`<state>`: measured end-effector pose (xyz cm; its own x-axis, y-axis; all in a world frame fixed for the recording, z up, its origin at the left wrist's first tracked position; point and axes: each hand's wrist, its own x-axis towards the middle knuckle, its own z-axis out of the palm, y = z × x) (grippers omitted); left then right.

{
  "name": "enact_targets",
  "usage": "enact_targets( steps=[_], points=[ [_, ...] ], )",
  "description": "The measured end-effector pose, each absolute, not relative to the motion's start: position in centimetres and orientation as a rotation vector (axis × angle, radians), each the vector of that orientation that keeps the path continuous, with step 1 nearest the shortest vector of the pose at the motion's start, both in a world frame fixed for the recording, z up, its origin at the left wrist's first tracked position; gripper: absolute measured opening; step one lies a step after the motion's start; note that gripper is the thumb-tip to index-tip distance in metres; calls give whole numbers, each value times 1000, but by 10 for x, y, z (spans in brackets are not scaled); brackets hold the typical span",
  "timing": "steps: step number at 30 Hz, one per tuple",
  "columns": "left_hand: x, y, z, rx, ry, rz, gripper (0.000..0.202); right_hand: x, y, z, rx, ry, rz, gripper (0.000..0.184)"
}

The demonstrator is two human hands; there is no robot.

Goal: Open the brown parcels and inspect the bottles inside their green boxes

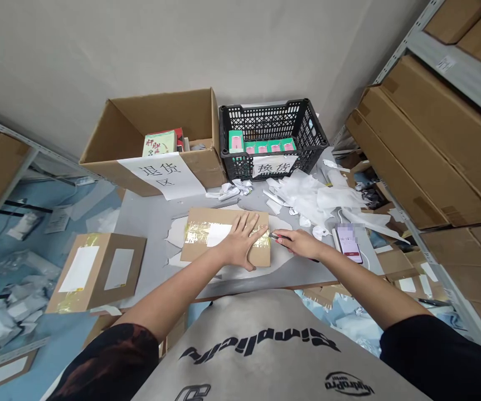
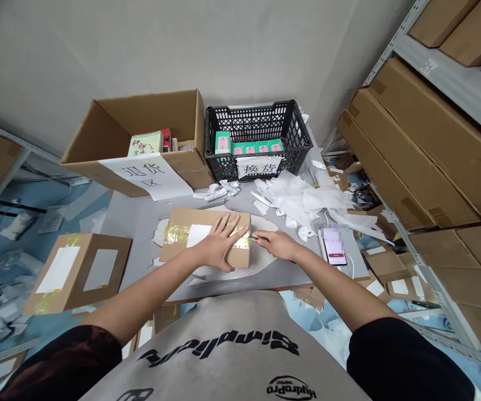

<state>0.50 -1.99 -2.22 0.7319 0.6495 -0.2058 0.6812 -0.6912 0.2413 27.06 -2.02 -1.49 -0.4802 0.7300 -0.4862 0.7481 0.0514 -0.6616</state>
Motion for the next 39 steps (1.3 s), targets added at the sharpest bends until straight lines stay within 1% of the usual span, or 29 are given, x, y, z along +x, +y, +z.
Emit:
enact_targets(
  steps=[2, 3, 5, 8, 10, 12, 14, 17, 20, 22, 24, 27, 30, 34, 39],
  points=[
    [3, -27, -27, 2656, 1051, -69, 133, 268, -25, -14, 1654, 2411, -1245, 41],
    [2, -31, -29, 2664, 1058, -24, 130, 267, -27, -13, 1666, 2428, -1217, 39],
    [1, -39, -33, 2672, 1078, 68, 122, 267, -28, -12, 1676, 2314, -1351, 42],
    [0, -53, -41, 2686, 1067, 189, 104, 269, -28, -13, 1685, 2092, -1596, 48],
    [0, -59, -46, 2687, 1052, 254, 91, 270, -28, -16, 1718, 2093, -1601, 47],
    [0, -62, -49, 2667, 1063, 305, 86, 271, -29, -17, 1767, 2136, -1546, 44],
    [-2, -59, -46, 2637, 1071, 320, 91, 270, -30, -17, 1801, 2162, -1500, 42],
    [-7, -43, -34, 2607, 1031, 214, 114, 267, -32, -14, 1811, 2184, -1451, 41],
    [-12, -16, -20, 2562, 1014, -38, 135, 263, -32, -10, 1804, 2186, -1430, 42],
    [-12, 0, -16, 2507, 1033, -224, 145, 261, -31, -8, 1791, 2166, -1447, 42],
    [-10, 9, -16, 2477, 1049, -350, 152, 260, -31, -6, 1772, 2206, -1393, 42],
    [-6, 10, -19, 2491, 1050, -413, 154, 259, -30, -4, 1742, 2354, -1186, 40],
    [-5, 4, -18, 2529, 1032, -404, 151, 257, -30, -3, 1724, 2370, -1157, 40],
    [-6, 0, -13, 2562, 1013, -370, 145, 258, -29, -3, 1746, 2301, -1295, 43],
    [-6, 1, -7, 2574, 1004, -354, 140, 267, -24, -2, 1676, 2071, -1638, 50]
  ],
)
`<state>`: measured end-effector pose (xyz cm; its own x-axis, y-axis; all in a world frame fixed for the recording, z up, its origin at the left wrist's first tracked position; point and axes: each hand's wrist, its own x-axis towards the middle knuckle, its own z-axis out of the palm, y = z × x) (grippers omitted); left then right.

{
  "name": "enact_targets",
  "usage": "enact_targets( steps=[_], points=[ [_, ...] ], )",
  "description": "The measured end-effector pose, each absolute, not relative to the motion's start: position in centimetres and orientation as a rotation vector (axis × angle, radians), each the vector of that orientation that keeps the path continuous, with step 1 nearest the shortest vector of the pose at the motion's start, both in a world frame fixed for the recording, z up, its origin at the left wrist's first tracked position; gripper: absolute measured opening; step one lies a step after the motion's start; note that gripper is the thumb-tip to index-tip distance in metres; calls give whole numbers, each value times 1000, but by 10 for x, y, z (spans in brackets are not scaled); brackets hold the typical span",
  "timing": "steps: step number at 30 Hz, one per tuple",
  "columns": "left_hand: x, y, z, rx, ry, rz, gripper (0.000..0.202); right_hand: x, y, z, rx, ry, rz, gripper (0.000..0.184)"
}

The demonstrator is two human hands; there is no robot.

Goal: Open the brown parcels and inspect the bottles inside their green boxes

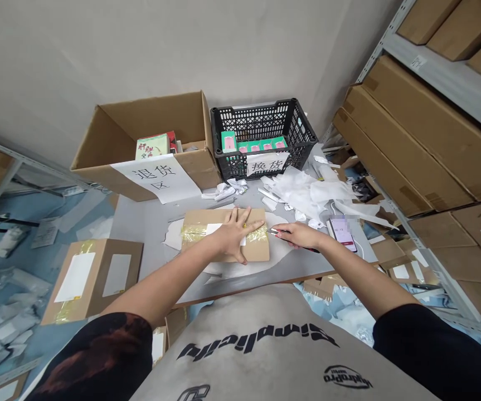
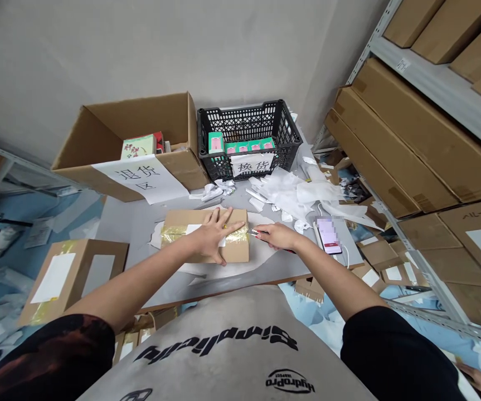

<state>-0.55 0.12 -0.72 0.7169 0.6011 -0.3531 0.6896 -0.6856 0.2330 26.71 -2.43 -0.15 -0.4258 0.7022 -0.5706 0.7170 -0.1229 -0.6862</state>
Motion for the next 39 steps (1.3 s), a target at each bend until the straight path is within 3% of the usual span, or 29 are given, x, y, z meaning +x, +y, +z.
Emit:
enact_targets(
  steps=[12, 25, 39],
  points=[
    [-5, 1, -10, 2576, 1009, -314, 137, 262, -30, -4, 1669, 2134, -1531, 48],
    [-4, 4, -19, 2601, 992, -281, 137, 270, -39, -4, 1623, 2030, -1732, 54],
    [-3, 5, -20, 2608, 991, -330, 138, 263, -47, -3, 1676, 2058, -1710, 51]
  ],
)
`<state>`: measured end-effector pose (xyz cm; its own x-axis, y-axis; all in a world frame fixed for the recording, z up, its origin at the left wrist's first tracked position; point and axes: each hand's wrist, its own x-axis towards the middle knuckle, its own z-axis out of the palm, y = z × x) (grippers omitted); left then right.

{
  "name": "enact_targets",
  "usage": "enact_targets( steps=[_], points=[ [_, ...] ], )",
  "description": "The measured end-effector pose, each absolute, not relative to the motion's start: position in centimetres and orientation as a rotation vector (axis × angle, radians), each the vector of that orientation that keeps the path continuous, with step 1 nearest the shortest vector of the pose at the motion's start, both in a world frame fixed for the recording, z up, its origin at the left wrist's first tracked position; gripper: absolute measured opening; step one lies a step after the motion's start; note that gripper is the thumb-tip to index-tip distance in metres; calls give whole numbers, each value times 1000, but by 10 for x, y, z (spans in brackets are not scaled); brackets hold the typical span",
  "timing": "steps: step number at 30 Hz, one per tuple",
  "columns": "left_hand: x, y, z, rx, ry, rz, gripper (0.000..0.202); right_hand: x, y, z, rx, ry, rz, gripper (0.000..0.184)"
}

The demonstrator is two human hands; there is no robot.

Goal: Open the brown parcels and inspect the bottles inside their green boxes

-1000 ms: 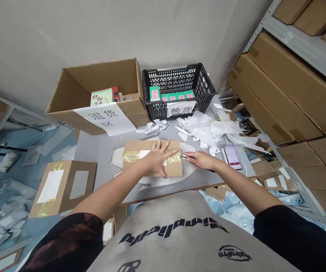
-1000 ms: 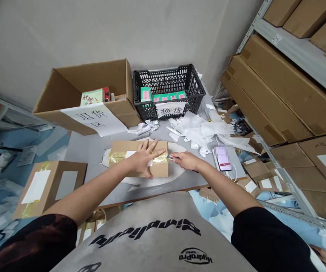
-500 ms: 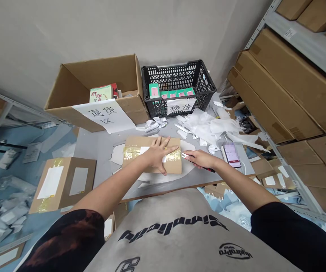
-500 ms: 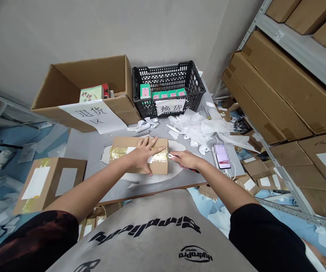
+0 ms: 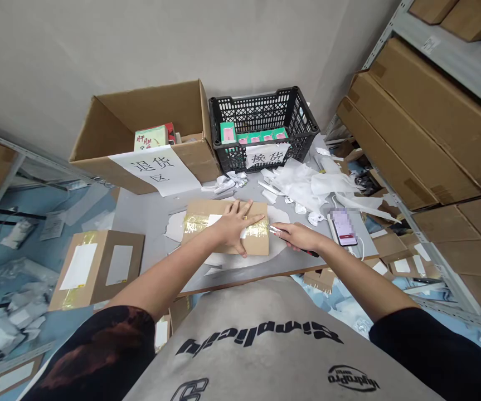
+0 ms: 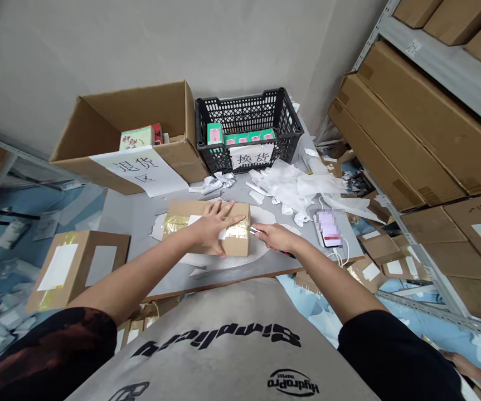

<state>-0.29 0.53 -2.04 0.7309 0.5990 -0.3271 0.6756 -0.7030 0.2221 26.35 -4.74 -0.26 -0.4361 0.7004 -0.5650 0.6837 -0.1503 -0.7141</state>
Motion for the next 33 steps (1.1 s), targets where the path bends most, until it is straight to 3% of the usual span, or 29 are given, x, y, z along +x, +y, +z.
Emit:
enact_targets(
  steps=[33],
  points=[
    [4, 3, -17, 2606, 978, -428, 138, 269, -75, -12, -1603, -1809, 1798, 56]
  ],
)
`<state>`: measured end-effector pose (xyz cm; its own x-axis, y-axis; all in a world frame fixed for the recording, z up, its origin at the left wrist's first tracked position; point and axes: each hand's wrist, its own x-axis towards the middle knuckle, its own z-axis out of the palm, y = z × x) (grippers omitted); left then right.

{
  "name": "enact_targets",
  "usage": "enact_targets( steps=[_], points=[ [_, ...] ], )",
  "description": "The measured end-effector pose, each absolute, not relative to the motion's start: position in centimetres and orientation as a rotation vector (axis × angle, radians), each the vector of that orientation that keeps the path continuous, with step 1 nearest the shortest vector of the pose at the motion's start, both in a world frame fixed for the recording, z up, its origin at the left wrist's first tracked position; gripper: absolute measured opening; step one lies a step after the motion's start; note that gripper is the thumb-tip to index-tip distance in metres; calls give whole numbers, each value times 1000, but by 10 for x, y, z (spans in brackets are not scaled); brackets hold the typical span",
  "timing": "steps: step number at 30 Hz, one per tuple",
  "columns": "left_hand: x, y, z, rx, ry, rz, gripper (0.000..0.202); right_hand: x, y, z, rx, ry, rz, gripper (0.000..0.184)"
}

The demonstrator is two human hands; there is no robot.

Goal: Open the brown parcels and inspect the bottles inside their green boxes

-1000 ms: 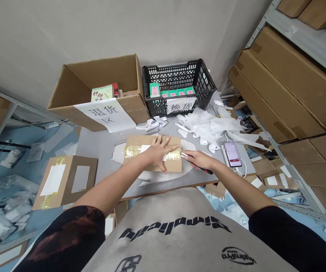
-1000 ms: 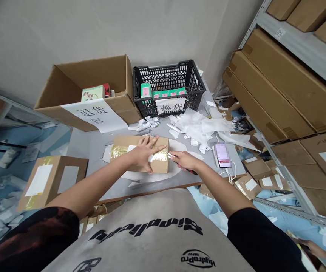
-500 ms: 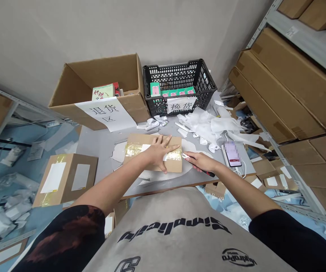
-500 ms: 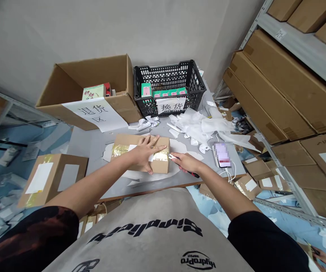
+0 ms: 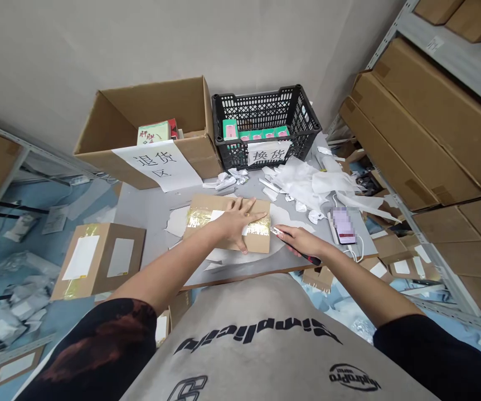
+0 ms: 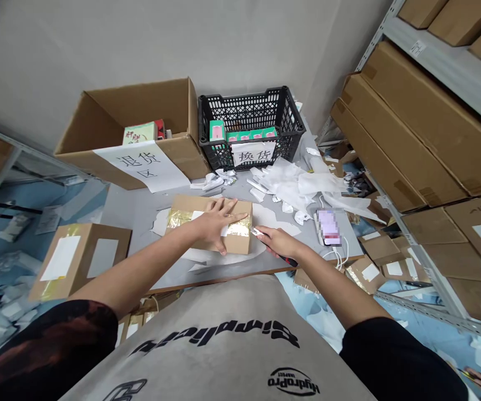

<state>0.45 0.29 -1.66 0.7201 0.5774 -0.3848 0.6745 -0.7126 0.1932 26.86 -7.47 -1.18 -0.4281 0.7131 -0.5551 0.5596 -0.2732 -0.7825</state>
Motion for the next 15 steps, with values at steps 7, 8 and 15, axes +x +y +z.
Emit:
enact_targets(
  steps=[7, 8, 15],
  points=[
    [7, 1, -11, 2587, 1001, -445, 138, 261, -88, -14, -1636, -1812, 1791, 52],
    [6, 2, -11, 2585, 1005, -444, 138, 261, -92, -15, -1633, -1830, 1802, 51],
    [3, 4, -16, 2593, 1007, -442, 139, 280, -108, -22, -1685, -1787, 1669, 51]
  ],
)
